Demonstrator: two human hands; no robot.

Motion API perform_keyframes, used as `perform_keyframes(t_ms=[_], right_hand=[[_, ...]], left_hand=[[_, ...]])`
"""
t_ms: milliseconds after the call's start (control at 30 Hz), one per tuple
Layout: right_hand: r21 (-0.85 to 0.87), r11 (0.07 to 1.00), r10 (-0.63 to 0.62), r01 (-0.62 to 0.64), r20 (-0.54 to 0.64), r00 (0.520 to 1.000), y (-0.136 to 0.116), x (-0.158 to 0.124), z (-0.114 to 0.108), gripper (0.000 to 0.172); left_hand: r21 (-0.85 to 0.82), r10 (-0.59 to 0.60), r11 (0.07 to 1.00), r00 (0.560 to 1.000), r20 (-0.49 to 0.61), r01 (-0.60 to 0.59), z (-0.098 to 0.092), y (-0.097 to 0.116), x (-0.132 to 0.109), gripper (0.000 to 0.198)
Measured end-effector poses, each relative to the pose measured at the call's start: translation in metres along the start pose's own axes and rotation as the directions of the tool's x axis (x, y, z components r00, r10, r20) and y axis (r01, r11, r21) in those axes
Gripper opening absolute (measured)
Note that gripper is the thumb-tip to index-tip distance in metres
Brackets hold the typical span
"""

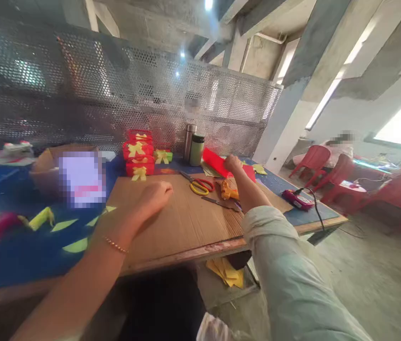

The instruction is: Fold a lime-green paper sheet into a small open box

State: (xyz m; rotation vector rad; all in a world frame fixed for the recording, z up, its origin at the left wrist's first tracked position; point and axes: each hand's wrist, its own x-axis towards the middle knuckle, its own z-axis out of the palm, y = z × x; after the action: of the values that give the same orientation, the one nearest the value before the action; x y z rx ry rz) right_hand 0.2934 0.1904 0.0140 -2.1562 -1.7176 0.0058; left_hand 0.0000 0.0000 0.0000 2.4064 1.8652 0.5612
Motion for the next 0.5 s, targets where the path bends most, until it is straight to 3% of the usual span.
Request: perform_keyframes(t_ms=[100,333,400,500], right_hand=[[0.022,1.000,-0.013,0.014,-0.042,0.999,-0.007,-0.001,-0.004,0.027],[0.093,0.994,-0.028,0.055,-0.271,0.962,-0.005,0.008,-0.054,0.039],[0.160,0.984,-0.006,0.075,-0.395,0.919,0.005,0.016,-0.072,0.040],[0.257,0.960,0.066,0.111,-0.593,0.802,0.029,0.033,-0.095,0.036]], left_hand=[[0.001,0.004,1.000,1.000,-0.010,-0.004,0.003,-0.002,0.001,0.033],[-0.007,0.026,1.000,1.000,-0.016,-0.026,0.005,-0.005,0.002,0.031],[0.005,0.033,0.999,0.999,-0.017,-0.033,0.005,-0.006,0.002,0.029],[0.025,0.045,0.999,0.999,-0.006,-0.045,0.006,-0.006,0.001,0.027]])
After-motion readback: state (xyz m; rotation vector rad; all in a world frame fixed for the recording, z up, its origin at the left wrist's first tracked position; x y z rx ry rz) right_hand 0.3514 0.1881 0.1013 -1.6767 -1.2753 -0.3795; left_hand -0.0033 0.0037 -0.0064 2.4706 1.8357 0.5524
